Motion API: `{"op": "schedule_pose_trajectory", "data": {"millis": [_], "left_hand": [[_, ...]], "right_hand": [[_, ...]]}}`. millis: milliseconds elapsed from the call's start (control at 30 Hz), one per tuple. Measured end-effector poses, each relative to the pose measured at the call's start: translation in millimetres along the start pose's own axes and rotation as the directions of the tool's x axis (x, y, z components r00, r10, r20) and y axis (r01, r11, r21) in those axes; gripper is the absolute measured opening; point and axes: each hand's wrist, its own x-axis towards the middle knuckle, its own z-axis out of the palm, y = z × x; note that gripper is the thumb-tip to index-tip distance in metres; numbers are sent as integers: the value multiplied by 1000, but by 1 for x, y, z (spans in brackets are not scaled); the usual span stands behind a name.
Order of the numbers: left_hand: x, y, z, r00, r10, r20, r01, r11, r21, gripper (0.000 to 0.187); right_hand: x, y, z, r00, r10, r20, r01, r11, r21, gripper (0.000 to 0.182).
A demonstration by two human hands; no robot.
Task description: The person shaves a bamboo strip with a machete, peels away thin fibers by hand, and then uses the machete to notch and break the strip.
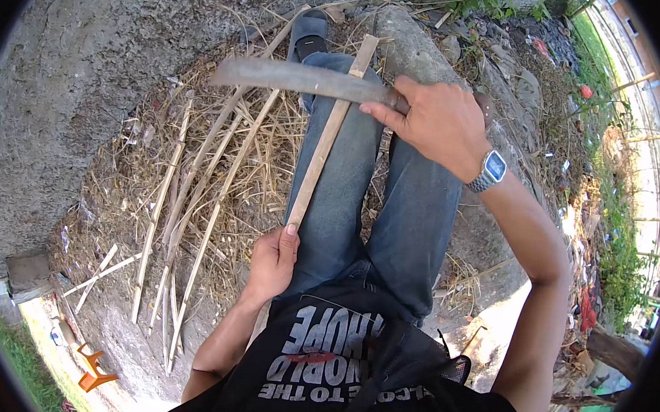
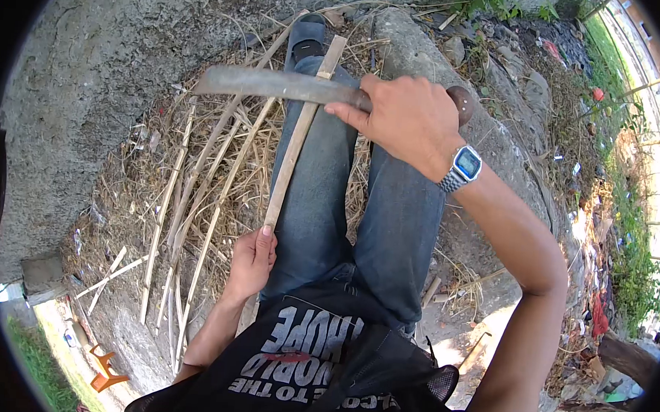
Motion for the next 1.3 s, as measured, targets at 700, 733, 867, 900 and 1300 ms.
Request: {"op": "schedule_pose_trajectory", "data": {"millis": [700, 733, 867, 900, 1300], "left_hand": [[28, 21, -71, 697, 455, -554, -331, 890, 315, 41], [37, 26, -95, 557, 515, -652, -417, 852, 317, 41], [34, 92, -176, 59, 520, -852, -721, 613, 323, 51], [30, 104, -191, -4, 535, -845, -709, 594, 380, 55], [71, 97, -164, 282, 414, -865, -883, 466, -65, 48]], "right_hand": [[-13, 57, -9, 887, 439, -141, -272, 744, 610, 74], [-19, 54, -11, 879, 469, -88, -282, 660, 697, 72], [-40, 43, -17, 869, 495, 16, -261, 430, 864, 65], [-44, 40, -18, 866, 500, 15, -232, 374, 898, 62], [-68, 31, -8, 857, 515, 20, -149, 211, 966, 51]]}}
